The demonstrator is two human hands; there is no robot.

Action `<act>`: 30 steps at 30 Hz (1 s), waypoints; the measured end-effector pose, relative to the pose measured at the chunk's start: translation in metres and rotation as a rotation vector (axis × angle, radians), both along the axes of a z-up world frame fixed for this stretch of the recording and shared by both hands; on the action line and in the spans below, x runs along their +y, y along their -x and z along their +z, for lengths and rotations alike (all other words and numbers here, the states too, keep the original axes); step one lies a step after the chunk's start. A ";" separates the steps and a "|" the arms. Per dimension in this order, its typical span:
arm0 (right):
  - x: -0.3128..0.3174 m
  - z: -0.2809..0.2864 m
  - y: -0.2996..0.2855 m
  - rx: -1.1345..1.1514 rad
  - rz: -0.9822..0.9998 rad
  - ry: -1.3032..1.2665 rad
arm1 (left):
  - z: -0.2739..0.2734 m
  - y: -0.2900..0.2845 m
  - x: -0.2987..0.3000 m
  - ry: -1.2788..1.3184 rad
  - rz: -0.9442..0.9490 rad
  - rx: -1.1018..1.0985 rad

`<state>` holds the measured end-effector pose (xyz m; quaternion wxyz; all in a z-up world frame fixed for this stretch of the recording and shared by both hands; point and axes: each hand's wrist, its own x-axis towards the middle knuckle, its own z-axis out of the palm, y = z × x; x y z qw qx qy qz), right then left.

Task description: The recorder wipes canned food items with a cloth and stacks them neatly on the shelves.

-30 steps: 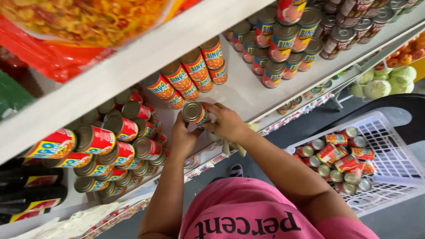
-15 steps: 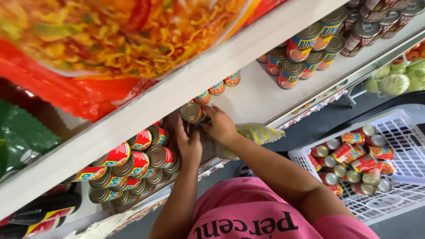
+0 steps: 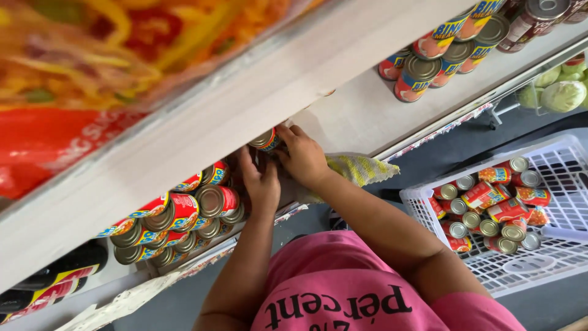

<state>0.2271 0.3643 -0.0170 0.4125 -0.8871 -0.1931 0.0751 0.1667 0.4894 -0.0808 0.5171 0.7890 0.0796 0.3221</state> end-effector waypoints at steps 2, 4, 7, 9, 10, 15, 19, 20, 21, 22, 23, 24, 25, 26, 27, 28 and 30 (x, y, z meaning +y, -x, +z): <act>0.000 0.004 0.000 -0.013 0.007 0.010 | 0.005 0.000 -0.001 0.008 -0.001 0.013; 0.000 0.003 0.000 -0.026 0.015 0.020 | 0.006 0.000 -0.001 0.017 -0.001 0.026; -0.003 0.000 0.001 -0.047 -0.016 0.005 | 0.010 0.005 -0.002 -0.012 -0.030 -0.002; -0.008 0.004 0.002 -0.036 -0.079 -0.199 | 0.021 0.011 -0.006 -0.015 -0.044 -0.043; -0.012 -0.003 0.003 -0.035 -0.082 -0.198 | 0.039 0.017 -0.014 -0.014 -0.047 -0.042; -0.058 0.020 0.022 0.319 -0.028 -1.099 | 0.094 0.038 -0.051 -0.295 -0.226 -0.210; -0.118 0.004 0.046 0.183 0.093 -1.208 | 0.087 0.038 -0.077 -0.031 -0.420 0.069; -0.136 0.009 0.061 0.207 0.069 -1.148 | 0.075 0.039 -0.081 0.091 -0.442 0.137; -0.154 0.014 0.076 0.235 0.046 -1.089 | 0.062 0.038 -0.087 0.210 -0.462 0.210; -0.175 0.008 0.087 0.227 -0.008 -1.082 | 0.067 0.036 -0.103 0.222 -0.508 0.231; -0.194 0.003 0.099 0.238 -0.068 -1.001 | 0.072 0.033 -0.120 0.253 -0.527 0.223; -0.213 -0.002 0.112 0.256 -0.125 -0.921 | 0.078 0.031 -0.135 0.283 -0.542 0.217; -0.236 -0.023 0.129 0.255 -0.175 -0.916 | 0.068 0.027 -0.157 0.295 -0.582 0.241; -0.257 -0.045 0.146 0.295 -0.286 -0.813 | 0.059 0.024 -0.179 0.261 -0.631 0.249; -0.277 -0.065 0.164 0.339 -0.394 -0.709 | 0.050 0.022 -0.200 0.228 -0.681 0.255; -0.301 -0.076 0.180 0.336 -0.428 -0.706 | 0.034 0.020 -0.222 0.235 -0.711 0.266; -0.348 -0.096 0.212 0.463 -0.823 -0.912 | 0.002 0.017 -0.268 0.191 -0.837 0.452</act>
